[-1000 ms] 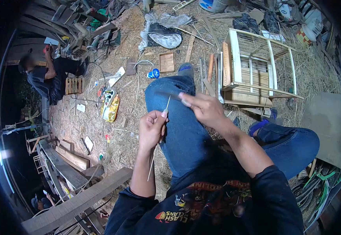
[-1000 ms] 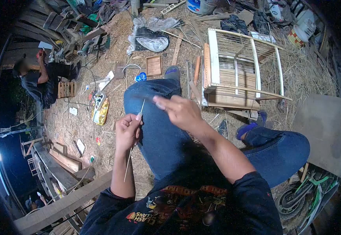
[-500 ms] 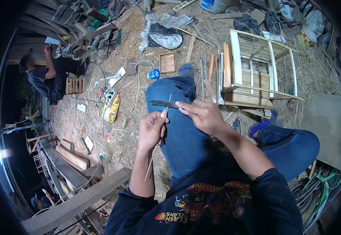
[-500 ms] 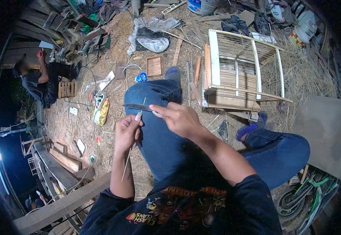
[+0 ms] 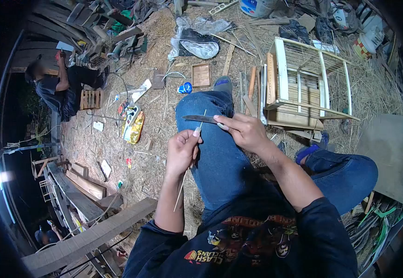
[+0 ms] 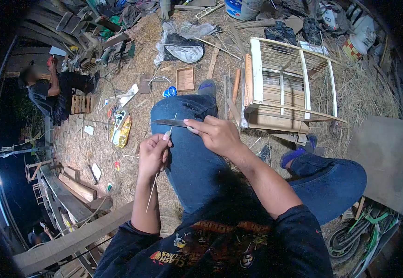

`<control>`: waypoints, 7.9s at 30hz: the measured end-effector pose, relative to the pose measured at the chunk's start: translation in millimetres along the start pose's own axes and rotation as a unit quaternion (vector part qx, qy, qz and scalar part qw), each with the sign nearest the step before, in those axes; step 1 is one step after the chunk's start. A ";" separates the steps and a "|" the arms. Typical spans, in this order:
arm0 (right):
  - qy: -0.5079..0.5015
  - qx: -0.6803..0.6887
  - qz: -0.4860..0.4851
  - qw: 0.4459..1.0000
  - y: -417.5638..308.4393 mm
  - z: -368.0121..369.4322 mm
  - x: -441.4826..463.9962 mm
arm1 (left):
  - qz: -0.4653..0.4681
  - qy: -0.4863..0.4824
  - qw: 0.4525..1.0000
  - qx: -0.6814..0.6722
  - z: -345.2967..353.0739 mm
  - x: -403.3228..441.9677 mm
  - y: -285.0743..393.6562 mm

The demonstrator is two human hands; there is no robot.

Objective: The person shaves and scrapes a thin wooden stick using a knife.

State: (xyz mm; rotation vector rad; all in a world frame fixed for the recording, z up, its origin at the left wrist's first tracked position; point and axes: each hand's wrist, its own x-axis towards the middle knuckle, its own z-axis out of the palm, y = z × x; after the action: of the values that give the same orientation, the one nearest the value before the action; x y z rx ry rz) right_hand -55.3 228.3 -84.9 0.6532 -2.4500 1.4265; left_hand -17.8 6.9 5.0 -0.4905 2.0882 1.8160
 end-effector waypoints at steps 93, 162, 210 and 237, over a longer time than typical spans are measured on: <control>-0.027 -0.024 0.017 0.999 -18.5 4.3 0.3 | 0.027 0.033 0.999 0.033 5.5 -5.3 -10.7; -0.001 0.476 0.373 0.797 -56.1 -9.5 19.1 | 0.042 -0.002 0.999 -0.034 33.9 -32.2 -10.8; -0.031 0.127 0.207 0.970 -16.6 -14.3 22.7 | -0.001 0.014 1.000 -0.022 -13.1 -43.4 -25.5; 0.019 0.063 0.043 0.997 -23.7 11.2 8.3 | 0.011 0.060 0.998 0.005 -5.4 -37.1 -17.6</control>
State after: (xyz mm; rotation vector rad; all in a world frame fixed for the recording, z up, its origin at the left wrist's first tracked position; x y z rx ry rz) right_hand -50.8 206.3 -69.0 0.5469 -2.4020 1.6209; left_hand 23.1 0.9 7.4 -0.5891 2.1880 1.8300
